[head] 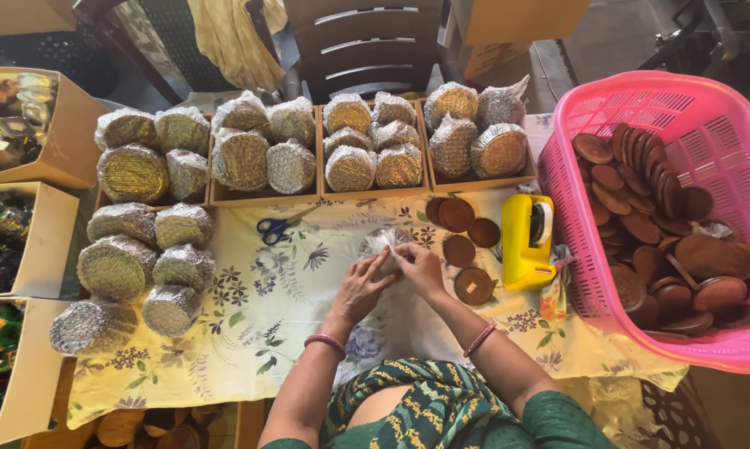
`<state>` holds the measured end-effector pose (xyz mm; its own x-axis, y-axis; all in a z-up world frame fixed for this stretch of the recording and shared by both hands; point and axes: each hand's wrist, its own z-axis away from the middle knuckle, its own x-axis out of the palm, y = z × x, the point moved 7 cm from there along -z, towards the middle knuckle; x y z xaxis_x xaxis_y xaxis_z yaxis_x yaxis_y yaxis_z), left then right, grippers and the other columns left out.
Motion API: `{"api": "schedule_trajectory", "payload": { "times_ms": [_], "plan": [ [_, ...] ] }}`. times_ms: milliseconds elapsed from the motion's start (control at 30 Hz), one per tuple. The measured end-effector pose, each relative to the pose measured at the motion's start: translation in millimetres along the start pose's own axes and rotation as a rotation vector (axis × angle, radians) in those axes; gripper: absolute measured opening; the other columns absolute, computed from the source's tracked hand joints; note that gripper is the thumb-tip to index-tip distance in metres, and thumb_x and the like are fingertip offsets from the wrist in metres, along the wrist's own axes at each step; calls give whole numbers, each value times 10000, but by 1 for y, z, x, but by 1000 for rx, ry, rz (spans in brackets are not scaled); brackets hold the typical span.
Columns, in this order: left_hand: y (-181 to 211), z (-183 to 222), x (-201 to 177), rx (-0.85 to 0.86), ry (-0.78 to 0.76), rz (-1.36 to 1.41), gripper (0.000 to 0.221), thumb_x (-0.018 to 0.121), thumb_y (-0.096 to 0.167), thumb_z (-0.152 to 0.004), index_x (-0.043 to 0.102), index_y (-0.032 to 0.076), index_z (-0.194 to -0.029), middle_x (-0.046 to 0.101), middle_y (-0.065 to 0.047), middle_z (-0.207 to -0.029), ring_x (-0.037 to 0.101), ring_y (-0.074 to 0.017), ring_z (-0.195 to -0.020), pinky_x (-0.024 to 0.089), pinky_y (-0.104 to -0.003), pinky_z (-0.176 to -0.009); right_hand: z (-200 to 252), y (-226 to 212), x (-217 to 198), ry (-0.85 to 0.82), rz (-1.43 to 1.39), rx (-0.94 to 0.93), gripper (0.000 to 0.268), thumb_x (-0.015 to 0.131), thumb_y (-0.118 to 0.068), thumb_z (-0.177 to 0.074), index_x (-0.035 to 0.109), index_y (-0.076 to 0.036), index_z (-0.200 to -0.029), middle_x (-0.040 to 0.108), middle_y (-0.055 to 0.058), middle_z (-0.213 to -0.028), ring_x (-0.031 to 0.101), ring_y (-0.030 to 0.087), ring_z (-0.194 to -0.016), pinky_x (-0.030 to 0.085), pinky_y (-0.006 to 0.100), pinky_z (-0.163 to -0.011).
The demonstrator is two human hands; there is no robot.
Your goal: The person wraps round wooden items in bubble wrap and places the wrapped pieces into cardboard boxes on the table. They take brown wooden discs from a pink basket, wrap pieces one at a time, and arrange the wrapped items in the boxes.
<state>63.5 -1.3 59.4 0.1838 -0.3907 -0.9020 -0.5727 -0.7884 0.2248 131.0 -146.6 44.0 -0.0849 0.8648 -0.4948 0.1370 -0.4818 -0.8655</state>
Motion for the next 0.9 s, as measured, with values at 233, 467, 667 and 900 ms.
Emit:
{"api": "schedule_trajectory", "payload": {
  "times_ms": [233,467,667,900],
  "plan": [
    [3,-8,-5,-38,-28,70,628,712,221,-886,539,201,-1490,427,-57,-1605,509,-243,-1303,402,-427,-1061,-12,58,15,-23,-522,315,142,720,-126,-940,757,10,-955,727,47,-771,640,80,-658,515,249,-609],
    [-2,-15,0,-67,-118,31,727,720,251,-872,449,140,-1537,441,-22,-1593,519,-239,-1243,412,-416,-1029,-7,52,4,-48,-308,408,219,773,-192,-887,620,-37,-862,650,42,-636,589,105,-511,456,274,-459],
    [3,-25,-12,-38,-196,18,710,705,260,-868,462,197,-1532,404,-14,-1610,530,-240,-1195,421,-429,-962,3,91,13,-51,-294,439,261,790,-187,-909,570,-48,-891,586,14,-641,529,113,-538,400,279,-453],
    [6,-26,-4,-45,-282,-37,706,557,78,-846,453,252,-1522,345,-2,-1652,512,-236,-1230,423,-436,-964,58,25,-83,134,148,-24,127,747,-104,-872,672,-75,-970,673,78,-906,677,194,-747,546,349,-651]
  ]
}}
